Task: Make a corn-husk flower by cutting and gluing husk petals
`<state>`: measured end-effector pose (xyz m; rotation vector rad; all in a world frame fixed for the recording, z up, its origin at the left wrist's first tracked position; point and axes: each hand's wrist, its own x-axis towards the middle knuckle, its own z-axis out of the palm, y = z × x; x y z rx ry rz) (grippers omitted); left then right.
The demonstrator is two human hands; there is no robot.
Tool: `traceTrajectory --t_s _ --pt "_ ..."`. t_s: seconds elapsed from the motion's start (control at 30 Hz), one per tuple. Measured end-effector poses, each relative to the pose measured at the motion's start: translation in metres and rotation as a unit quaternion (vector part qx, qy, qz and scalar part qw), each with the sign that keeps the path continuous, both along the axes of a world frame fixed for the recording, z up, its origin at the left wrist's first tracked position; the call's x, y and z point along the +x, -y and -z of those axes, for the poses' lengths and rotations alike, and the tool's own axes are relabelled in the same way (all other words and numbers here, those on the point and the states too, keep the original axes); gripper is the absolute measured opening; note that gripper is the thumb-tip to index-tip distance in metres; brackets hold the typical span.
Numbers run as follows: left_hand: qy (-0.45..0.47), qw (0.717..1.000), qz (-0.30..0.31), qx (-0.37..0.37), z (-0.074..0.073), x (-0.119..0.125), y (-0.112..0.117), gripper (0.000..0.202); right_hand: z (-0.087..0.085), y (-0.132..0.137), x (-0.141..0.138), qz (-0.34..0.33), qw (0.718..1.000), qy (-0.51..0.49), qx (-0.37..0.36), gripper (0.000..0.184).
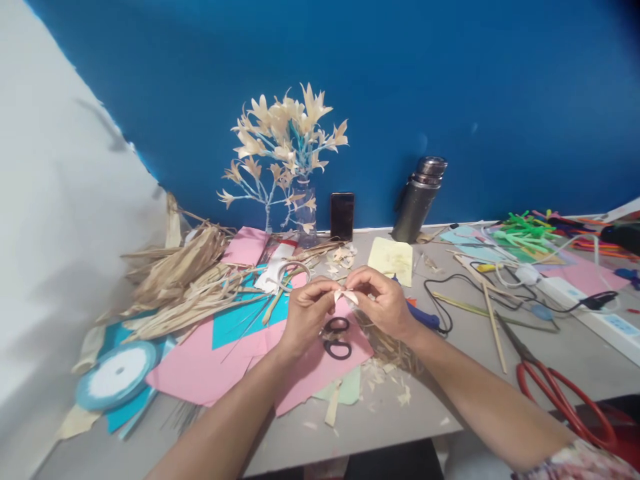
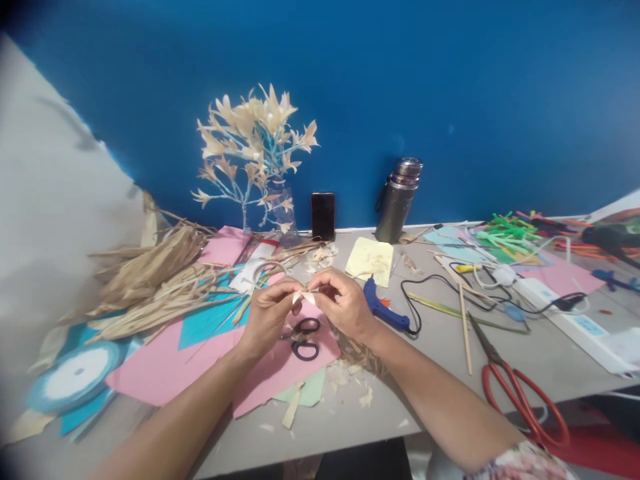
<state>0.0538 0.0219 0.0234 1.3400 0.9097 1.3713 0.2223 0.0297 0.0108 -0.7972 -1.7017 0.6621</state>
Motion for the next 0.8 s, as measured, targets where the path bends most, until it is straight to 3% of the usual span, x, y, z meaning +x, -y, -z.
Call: traceTrajectory --t_s 0.27,0.8 --pt "-0.023 0.998 0.048 0.031 -0.0003 -0.0071 -0.0040 0.012 -0.0052 0.0021 0.0023 -0.002 0.996 0.035 0.080 0.010" --pt "-0.058 0.995 0.050 0.063 -0.0013 -0.0068 -0.0027 0.013 -0.0093 0.0038 0.0033 0.012 0.992 0.062 0.109 0.008"
